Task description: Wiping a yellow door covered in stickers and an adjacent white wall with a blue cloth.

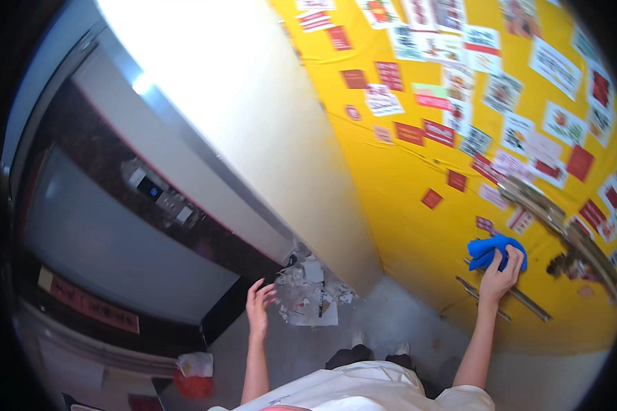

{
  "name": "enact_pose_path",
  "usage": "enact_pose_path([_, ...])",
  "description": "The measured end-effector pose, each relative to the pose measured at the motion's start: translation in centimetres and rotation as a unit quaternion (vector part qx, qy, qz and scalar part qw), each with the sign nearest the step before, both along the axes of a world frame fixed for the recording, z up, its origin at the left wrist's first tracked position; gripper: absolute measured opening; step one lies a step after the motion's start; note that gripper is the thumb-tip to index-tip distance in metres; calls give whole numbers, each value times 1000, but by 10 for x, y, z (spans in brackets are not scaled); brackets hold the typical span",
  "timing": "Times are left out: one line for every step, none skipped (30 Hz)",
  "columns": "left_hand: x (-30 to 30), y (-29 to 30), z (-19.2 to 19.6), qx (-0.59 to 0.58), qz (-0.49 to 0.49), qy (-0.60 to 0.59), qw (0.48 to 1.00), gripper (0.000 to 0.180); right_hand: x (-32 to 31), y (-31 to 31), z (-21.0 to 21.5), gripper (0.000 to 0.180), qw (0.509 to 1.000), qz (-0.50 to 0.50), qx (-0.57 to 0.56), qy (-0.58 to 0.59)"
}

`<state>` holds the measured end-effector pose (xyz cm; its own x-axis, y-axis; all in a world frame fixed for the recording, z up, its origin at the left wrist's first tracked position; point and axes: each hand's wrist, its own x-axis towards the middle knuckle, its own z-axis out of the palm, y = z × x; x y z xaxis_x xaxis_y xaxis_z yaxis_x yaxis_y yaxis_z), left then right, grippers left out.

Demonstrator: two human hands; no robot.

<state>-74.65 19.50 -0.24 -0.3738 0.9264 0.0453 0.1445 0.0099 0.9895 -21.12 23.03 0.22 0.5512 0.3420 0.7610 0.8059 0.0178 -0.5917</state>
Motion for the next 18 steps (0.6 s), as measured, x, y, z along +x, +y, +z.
enact_pose_path([-16,-16,5,4,43,5,999,41,-13,16,5,19,1000,17,2,0])
enact_pose_path([-31,-26,8,4,86,5,996,40,-27,34,13,19,999,49,15,-18])
enact_pose_path([-45,-41,10,2,133,7,991,39,-46,50,23,20,996,84,25,-33])
enact_pose_path([-54,-54,9,-1,143,3,990,39,-65,65,39,19,993,107,53,-24])
enact_pose_path([-62,-63,7,7,171,6,985,37,-77,84,45,19,989,125,70,-26])
enact_pose_path([-71,-65,7,17,198,11,980,36,-101,104,60,20,983,160,81,-29])
enact_pose_path([-76,-58,9,19,199,9,980,36,-116,130,67,19,974,208,90,-22])
enact_pose_path([-76,-50,14,36,203,22,978,35,-138,152,86,19,961,265,73,-28])
enact_pose_path([-72,-41,18,50,205,32,977,34,-155,175,106,18,942,329,52,-32])
enact_pose_path([-63,-21,29,65,185,42,980,34,-169,200,121,18,921,387,47,10])
enact_pose_path([-49,3,45,88,162,29,982,32,-187,223,137,18,903,425,68,11])
enact_pose_path([-36,29,52,130,114,39,984,36,-200,246,154,17,888,455,59,0])
enact_pose_path([-19,53,64,151,77,26,985,41,-217,265,168,18,888,453,75,-15])
enact_pose_path([0,74,80,175,39,86,980,47,-231,278,184,19,876,476,77,-13])
enact_pose_path([18,87,101,194,19,134,972,52,-247,285,198,20,860,504,79,-8])
enact_pose_path([33,96,122,219,1,179,959,57,-260,289,210,20,852,518,79,-6])
enact_pose_path([42,104,135,256,10,267,929,60,-274,292,222,21,841,535,83,-4])
enact_pose_path([52,107,148,275,16,304,912,63,-286,291,231,20,856,508,90,-39])
